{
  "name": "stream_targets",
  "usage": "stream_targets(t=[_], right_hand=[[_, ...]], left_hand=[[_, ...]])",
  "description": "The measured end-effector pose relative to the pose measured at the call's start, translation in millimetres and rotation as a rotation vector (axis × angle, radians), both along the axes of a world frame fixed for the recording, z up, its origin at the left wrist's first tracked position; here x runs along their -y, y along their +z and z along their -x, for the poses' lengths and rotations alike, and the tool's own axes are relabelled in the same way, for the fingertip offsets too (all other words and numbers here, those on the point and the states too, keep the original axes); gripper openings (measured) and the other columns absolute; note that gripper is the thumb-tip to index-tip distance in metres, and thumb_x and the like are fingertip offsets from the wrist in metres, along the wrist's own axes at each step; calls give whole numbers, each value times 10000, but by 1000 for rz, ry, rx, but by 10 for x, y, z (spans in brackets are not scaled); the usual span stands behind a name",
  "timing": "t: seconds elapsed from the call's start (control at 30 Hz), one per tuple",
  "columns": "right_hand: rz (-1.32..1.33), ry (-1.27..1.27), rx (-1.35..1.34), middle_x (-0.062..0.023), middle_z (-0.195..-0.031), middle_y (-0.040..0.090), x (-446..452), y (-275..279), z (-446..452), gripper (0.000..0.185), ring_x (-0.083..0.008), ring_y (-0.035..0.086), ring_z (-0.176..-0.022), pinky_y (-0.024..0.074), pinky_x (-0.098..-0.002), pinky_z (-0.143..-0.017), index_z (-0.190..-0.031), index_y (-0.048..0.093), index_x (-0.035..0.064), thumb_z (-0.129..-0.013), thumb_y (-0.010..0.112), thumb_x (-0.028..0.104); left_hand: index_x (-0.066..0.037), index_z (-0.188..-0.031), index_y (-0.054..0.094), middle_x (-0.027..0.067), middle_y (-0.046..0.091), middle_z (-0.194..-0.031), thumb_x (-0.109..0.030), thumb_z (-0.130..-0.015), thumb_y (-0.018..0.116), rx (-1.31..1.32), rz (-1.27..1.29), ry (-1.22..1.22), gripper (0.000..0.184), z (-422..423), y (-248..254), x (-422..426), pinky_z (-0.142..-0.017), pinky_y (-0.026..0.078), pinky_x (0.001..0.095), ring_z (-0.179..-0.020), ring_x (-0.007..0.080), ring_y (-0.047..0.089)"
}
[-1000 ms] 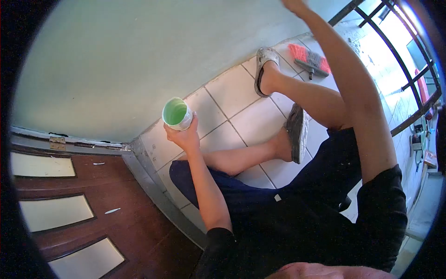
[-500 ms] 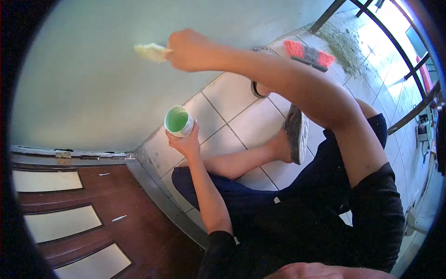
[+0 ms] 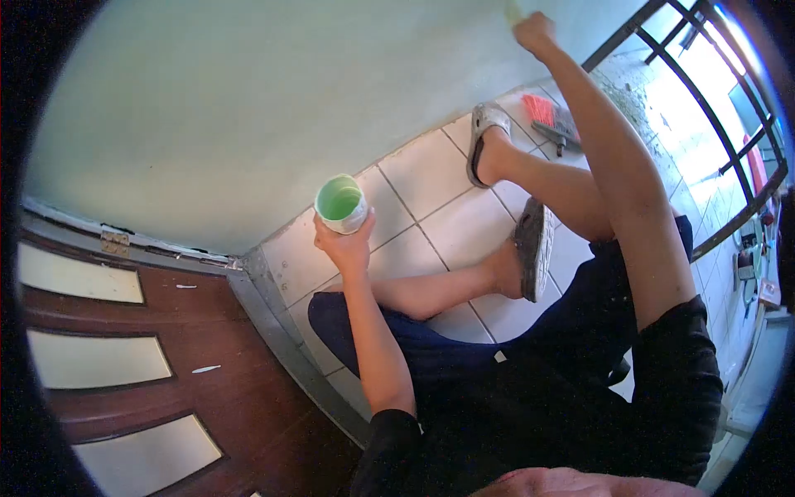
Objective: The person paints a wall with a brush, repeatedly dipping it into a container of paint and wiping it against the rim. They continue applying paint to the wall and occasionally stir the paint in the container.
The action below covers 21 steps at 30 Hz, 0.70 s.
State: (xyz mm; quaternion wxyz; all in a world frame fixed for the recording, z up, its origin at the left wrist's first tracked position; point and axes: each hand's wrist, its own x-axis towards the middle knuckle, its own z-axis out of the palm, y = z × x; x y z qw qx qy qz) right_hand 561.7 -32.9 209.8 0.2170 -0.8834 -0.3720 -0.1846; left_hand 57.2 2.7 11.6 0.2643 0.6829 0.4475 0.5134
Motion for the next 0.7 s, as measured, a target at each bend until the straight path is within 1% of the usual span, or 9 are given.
stream_targets(t=[0.07, 0.17, 0.2, 0.23, 0.3, 0.37, 0.57, 0.63, 0.7], right_hand=[[-185, -125, -84, -226, -956, 748, -284, -259, -164, 280, -394, 722, -912, 572, -519, -810, -886, 764, -10, -844, 623, 227], [98, 179, 339, -240, -881, 716, -756, -552, 306, 266, -405, 688, -850, 543, -544, -758, -830, 743, -12, -858, 602, 211], [82, 254, 378, -238, -851, 708, -861, -631, 685, 257, -402, 685, -835, 542, -545, -741, -821, 738, -12, -859, 597, 200], [21, 329, 335, -236, -822, 701, -941, -712, 1050, 249, -399, 682, -820, 540, -546, -724, -813, 732, -12, -859, 593, 189], [-148, 374, -111, -261, -783, 695, -858, -617, 1799, 244, -443, 700, -794, 567, -544, -718, -847, 719, -51, -883, 607, 163], [-103, 422, -355, -289, -834, 706, -536, -256, 2403, 245, -470, 708, -794, 582, -531, -739, -887, 724, -41, -915, 626, 181], [-29, 751, -401, -248, -872, 731, -540, -143, 2563, 275, -439, 714, -817, 568, -517, -726, -978, 758, 33, -941, 651, 283], [43, 735, 258, -232, -860, 737, -912, -339, 1886, 334, -432, 715, -818, 563, -504, -730, -1018, 776, 55, -936, 664, 360], [14, 413, -279, -222, -882, 747, -597, 107, 1569, 338, -412, 723, -823, 572, -487, -746, -1012, 793, 96, -915, 677, 398]], left_hand=[[-5, -1241, 578, 137, 734, -1087, -198, -644, 969, -3, -17, -35, 739, 0, 45, 39, -915, 569, 396, -998, 257, 727], [-8, -1247, 576, 146, 738, -1083, -200, -646, 964, -33, -24, -72, 741, -67, 38, 81, -914, 570, 397, -1006, 266, 730], [-26, -1242, 585, 139, 720, -1099, -236, -634, 966, -7, 23, -78, 748, -99, 29, 100, -961, 498, 440, -1035, 296, 694], [-45, -1238, 595, 133, 702, -1114, -271, -621, 967, 18, 73, -87, 755, -127, 14, 118, -1008, 427, 482, -1064, 326, 659], [-44, -1240, 594, 136, 703, -1115, -269, -619, 969, 42, 89, -114, 759, -164, -10, 145, -1003, 440, 484, -1065, 329, 660], [-44, -1242, 593, 138, 704, -1116, -267, -617, 970, 80, 96, -131, 763, -186, -31, 118, -998, 452, 486, -1066, 333, 661], [-41, -1244, 592, 140, 707, -1118, -272, -621, 966, 83, 114, -97, 762, -187, 0, 114, -997, 466, 492, -1069, 338, 664], [-44, -1253, 588, 139, 702, -1137, -277, -628, 961, 141, 130, -136, 765, -193, 57, 118, -1004, 462, 490, -1094, 330, 648], [-44, -1259, 586, 137, 700, -1148, -276, -628, 959, 98, 128, -116, 768, -166, 46, 121, -1016, 454, 487, -1106, 326, 642]])
